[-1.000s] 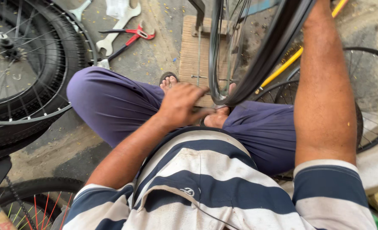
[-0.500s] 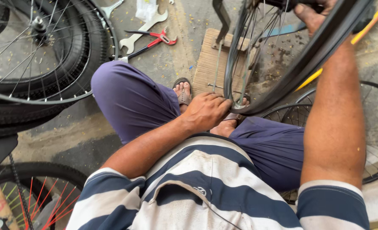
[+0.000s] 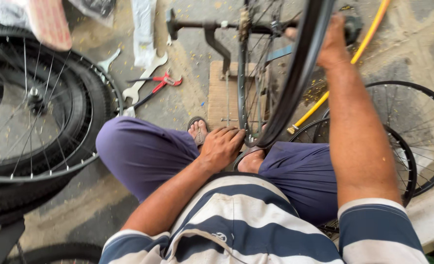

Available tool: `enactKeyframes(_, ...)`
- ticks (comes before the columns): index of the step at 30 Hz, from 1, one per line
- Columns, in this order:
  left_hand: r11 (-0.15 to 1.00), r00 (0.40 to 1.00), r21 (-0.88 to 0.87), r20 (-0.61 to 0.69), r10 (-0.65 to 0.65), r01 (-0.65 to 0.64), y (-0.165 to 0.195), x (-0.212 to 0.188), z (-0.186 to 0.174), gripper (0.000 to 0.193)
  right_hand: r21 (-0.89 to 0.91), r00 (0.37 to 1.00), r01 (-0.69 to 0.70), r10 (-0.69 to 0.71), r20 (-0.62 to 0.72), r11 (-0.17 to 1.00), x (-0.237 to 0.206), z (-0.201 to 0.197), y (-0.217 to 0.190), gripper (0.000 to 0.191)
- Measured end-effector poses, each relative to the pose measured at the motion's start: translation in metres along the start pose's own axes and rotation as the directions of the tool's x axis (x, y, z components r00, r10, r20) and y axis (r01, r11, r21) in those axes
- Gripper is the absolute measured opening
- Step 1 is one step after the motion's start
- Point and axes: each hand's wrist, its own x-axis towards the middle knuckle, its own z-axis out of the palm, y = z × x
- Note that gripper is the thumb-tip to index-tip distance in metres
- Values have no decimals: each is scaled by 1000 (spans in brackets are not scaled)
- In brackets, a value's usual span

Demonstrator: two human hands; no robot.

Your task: The person sits on the floor in front of a bicycle wheel held in a truing stand and works around the rim tightening spokes with a small spoke wrench, occasionally using pliers and a spanner on the hub, and rotating the wheel to continue working on other spokes.

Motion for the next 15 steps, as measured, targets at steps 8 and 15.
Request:
enactKeyframes(8, 998, 999, -39, 22, -43, 44, 13, 9, -7, 38, -306, 975, 216, -222, 12, 927, -1, 2, -7, 22)
enactKeyframes(15, 926, 967, -285, 15, -256, 249, -28, -42, 0, 54, -281, 874, 380, -441, -202, 881, -88, -40, -60, 32)
